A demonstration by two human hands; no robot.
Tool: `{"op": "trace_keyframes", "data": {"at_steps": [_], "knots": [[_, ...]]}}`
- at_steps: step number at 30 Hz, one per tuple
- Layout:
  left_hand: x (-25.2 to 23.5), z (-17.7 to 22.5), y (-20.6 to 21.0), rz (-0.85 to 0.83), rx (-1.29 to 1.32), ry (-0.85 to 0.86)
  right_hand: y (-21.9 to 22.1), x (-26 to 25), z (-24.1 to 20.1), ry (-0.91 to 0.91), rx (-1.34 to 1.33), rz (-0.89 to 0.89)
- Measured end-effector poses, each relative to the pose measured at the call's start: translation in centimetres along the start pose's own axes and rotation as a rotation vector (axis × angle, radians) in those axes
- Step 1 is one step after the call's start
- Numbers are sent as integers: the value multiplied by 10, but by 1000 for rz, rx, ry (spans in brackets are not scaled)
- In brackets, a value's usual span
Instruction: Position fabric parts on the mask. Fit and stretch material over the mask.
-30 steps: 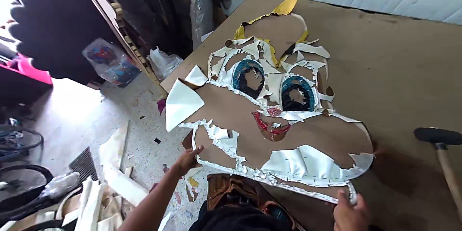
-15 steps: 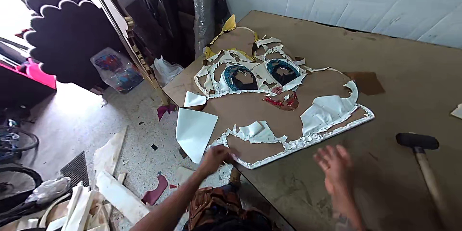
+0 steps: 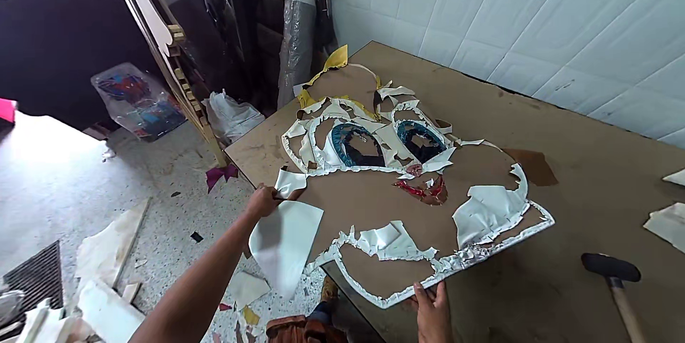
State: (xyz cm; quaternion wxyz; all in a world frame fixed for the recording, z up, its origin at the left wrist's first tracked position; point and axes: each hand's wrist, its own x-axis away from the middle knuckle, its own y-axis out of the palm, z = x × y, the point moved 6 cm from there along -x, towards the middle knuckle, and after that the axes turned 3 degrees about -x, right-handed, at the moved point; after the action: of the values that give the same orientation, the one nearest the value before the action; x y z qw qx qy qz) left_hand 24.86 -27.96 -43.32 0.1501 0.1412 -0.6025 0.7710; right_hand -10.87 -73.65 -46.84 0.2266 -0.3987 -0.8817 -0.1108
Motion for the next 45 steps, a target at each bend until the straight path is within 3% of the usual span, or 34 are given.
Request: {"op": "trace_keyframes", "data": {"at_steps": [4, 7, 9, 11, 13, 15, 17, 20, 22, 27, 30, 35, 39, 42, 45], "knots": [[25, 21, 30, -184, 23, 59, -46, -71, -29, -127, 157, -47], [96, 91, 69, -353, 139, 145, -98, -168, -96, -322, 350, -47], [148, 151, 118, -444, 249, 196, -130, -204, -147, -398, 454, 127], [193, 221, 157, -492, 403, 220, -128, -199, -209, -496, 485, 211], [238, 292, 177, -525, 512, 333, -107, -160, -245, -601, 482, 156], [276, 344, 182, -482, 498, 540, -80, -106, -242, -604, 479, -23], [292, 369, 183, -387, 500, 673, -59, -45, -218, -605, 468, -176], [285, 392, 197, -370, 476, 651, -74, 34, -172, -662, 410, -154], [275, 408, 214, -428, 403, 648, -99, 76, -137, -601, 283, -64], [286, 454, 237, -613, 323, 869, -167, 140, -83, -472, 198, 129], [311, 465, 232, -649, 426, 914, -212, 152, -71, -486, 178, 218], [341, 454, 215, -338, 493, 1017, -269, 149, -77, -577, 94, 338], [344, 442, 191, -134, 526, 1039, -286, 130, -78, -556, 98, 351], [335, 437, 164, -76, 580, 1044, -289, 112, -85, -546, 131, 359], [324, 430, 141, -78, 645, 1113, -292, 110, -76, -480, 233, 487]]}}
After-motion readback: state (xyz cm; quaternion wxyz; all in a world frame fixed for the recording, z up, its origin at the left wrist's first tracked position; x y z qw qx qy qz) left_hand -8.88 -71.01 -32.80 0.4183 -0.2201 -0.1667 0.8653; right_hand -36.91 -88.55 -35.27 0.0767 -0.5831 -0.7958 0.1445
